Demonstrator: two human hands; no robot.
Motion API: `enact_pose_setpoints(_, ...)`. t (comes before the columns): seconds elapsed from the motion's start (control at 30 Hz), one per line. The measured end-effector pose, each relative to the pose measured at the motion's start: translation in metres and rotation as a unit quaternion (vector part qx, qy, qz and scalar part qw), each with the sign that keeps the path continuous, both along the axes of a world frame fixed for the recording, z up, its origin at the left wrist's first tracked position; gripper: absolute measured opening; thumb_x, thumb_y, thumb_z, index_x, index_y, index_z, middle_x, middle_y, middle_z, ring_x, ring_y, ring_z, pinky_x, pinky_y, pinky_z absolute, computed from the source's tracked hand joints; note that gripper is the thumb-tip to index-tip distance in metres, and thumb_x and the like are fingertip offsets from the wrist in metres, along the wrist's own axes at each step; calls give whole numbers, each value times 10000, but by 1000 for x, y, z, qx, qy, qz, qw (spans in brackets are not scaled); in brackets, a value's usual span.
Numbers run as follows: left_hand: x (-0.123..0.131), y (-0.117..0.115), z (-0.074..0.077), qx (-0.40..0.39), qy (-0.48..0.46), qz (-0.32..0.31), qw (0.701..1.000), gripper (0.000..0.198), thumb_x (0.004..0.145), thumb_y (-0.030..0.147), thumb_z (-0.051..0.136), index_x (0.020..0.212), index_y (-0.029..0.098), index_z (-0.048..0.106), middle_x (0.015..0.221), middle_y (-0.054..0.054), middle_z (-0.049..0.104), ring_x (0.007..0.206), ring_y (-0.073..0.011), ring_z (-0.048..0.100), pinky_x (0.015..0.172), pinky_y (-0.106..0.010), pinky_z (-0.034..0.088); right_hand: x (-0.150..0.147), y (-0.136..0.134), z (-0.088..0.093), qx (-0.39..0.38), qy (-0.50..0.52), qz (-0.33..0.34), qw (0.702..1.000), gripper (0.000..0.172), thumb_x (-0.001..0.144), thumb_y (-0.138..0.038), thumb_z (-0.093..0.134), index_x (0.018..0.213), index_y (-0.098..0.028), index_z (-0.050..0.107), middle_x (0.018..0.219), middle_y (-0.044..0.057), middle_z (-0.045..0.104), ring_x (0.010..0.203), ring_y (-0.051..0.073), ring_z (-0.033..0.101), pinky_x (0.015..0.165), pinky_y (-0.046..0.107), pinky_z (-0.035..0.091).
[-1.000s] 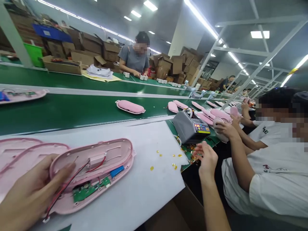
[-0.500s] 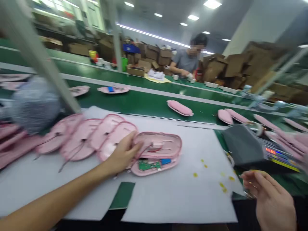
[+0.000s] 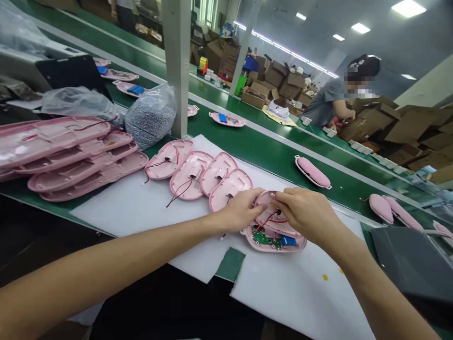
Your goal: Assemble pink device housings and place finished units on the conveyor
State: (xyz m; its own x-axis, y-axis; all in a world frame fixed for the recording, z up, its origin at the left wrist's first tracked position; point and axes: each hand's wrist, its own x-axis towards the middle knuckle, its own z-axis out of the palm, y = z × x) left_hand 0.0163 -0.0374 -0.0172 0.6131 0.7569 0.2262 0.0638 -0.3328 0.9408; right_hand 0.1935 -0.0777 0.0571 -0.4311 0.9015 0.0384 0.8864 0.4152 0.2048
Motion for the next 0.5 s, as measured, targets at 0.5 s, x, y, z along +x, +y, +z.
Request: enact_pose_setpoints(0.5, 0, -7, -1, -3, 6, 38, 999, 105, 881, 241, 457, 857, 182, 540, 800, 2, 567, 744, -165, 526, 649, -291, 391, -5, 0, -10, 108, -24, 17, 994, 350, 966, -356, 417, 739, -198, 632, 650, 9, 503, 583, 115, 438, 497, 278, 163)
